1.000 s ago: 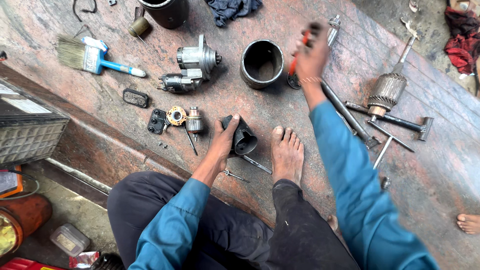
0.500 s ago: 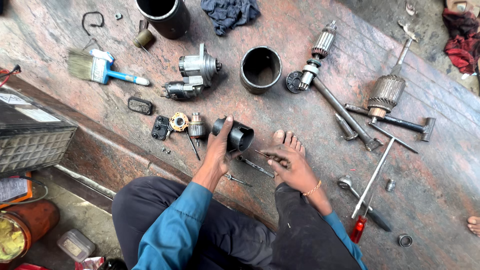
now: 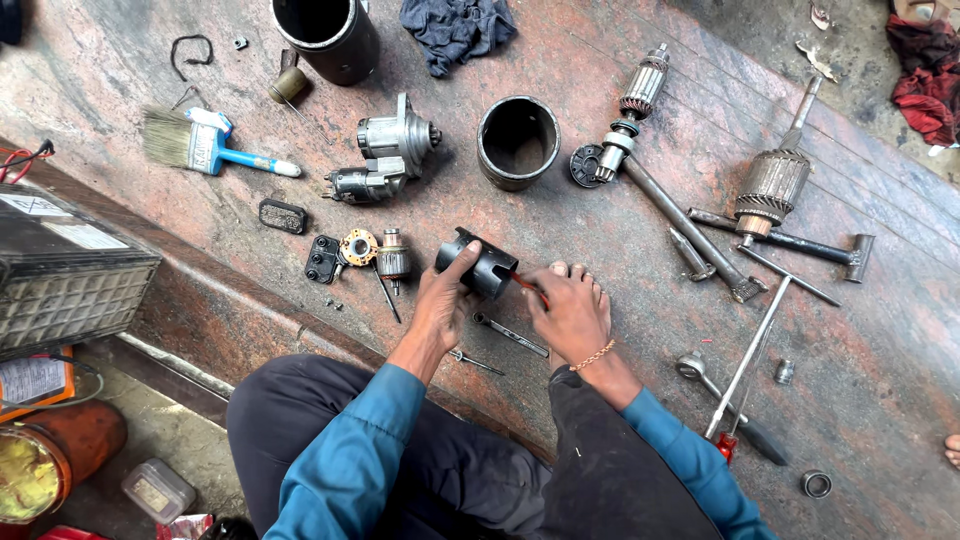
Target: The person sits on the ground and scrapes the inside of a black cylindrical starter solenoid housing with a red handheld tool. They then use a long T-handle wrench to work on a starter motor assembly, and finally hold and turn the starter housing while handling its components.
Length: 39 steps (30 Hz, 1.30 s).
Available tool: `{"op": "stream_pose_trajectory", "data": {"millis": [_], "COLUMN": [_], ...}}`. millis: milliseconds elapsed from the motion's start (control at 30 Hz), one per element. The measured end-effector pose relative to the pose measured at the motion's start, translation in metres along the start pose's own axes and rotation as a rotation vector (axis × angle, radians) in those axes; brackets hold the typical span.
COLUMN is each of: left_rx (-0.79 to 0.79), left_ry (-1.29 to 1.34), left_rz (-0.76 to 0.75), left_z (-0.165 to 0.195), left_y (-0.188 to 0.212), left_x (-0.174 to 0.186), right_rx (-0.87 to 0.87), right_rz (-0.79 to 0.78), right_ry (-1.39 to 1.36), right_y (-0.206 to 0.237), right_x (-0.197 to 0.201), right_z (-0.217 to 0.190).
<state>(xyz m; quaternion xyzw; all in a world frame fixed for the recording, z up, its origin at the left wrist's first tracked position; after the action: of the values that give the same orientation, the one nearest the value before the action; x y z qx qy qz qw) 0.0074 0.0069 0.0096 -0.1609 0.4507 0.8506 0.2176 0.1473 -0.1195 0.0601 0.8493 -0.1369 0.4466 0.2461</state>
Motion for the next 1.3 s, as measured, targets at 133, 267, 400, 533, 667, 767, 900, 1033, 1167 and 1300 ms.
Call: {"op": "stream_pose_trajectory", "data": {"millis": [133,267,400,533,667,767,900,1033,1167,1300], "left_rx": [-0.016,-0.027,-0.035,-0.034,0.009,-0.013,0.002,0.022,-0.005,0.02], "left_ry": [0.123,0.168,0.225,0.25,0.281,0.278,0.302,0.304,0.241,0.224], "left_rz": [-0.05,-0.051,-0.063,-0.061,-0.051,-0.057,-0.042,-0.037,-0.042,0.003], "left_z": [-0.005,-0.007,-0.005,-0.002,-0.005,-0.003,-0.001,-0.003,-0.005,-0.004], "left_y": [0.0,0.002,0.005,0.009,0.01,0.005,0.002,0.001,0.003,0.002], "left_x": [0.003,0.003,0.003,0.0,-0.005,-0.005,-0.003,-0.004,-0.002,-0.001], "right_rx": [0.014,0.083,-0.133,-0.089,-0.148,-0.196,-0.166,0.249,0.104,0.026], "right_rz": [0.063,0.083,-0.304,-0.313,-0.452,-0.425,-0.195,0.083,0.043,0.005], "right_ry": [0.085,0.008,-0.652,-0.639,-0.925,-0.899,-0.583,-0.342,-0.062,0.051], "right_y": [0.006,0.007,-0.002,-0.007,-0.011,-0.004,0.006,0.0,0.0,0.005], "right_x": [-0.003,-0.004,-0.007,0.002,0.024,0.034,0.031,0.022,0.011,0.008], "right_z": [-0.005,-0.003,0.009,0.018,0.024,0.021,0.015,0.007,-0.006,-0.013]}}
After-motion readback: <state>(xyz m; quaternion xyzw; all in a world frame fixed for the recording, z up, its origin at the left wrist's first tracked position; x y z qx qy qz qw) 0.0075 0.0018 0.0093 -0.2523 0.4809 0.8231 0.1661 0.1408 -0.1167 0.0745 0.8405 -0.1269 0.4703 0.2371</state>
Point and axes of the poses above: each hand's wrist, its own y-axis away from the middle knuckle, its own x-axis out of the back of the hand, z = x × y, the point moved 1 cm from there along -y, towards the middle knuckle, and after that the axes turned 5 degrees about -z, right-handed, at the moved point
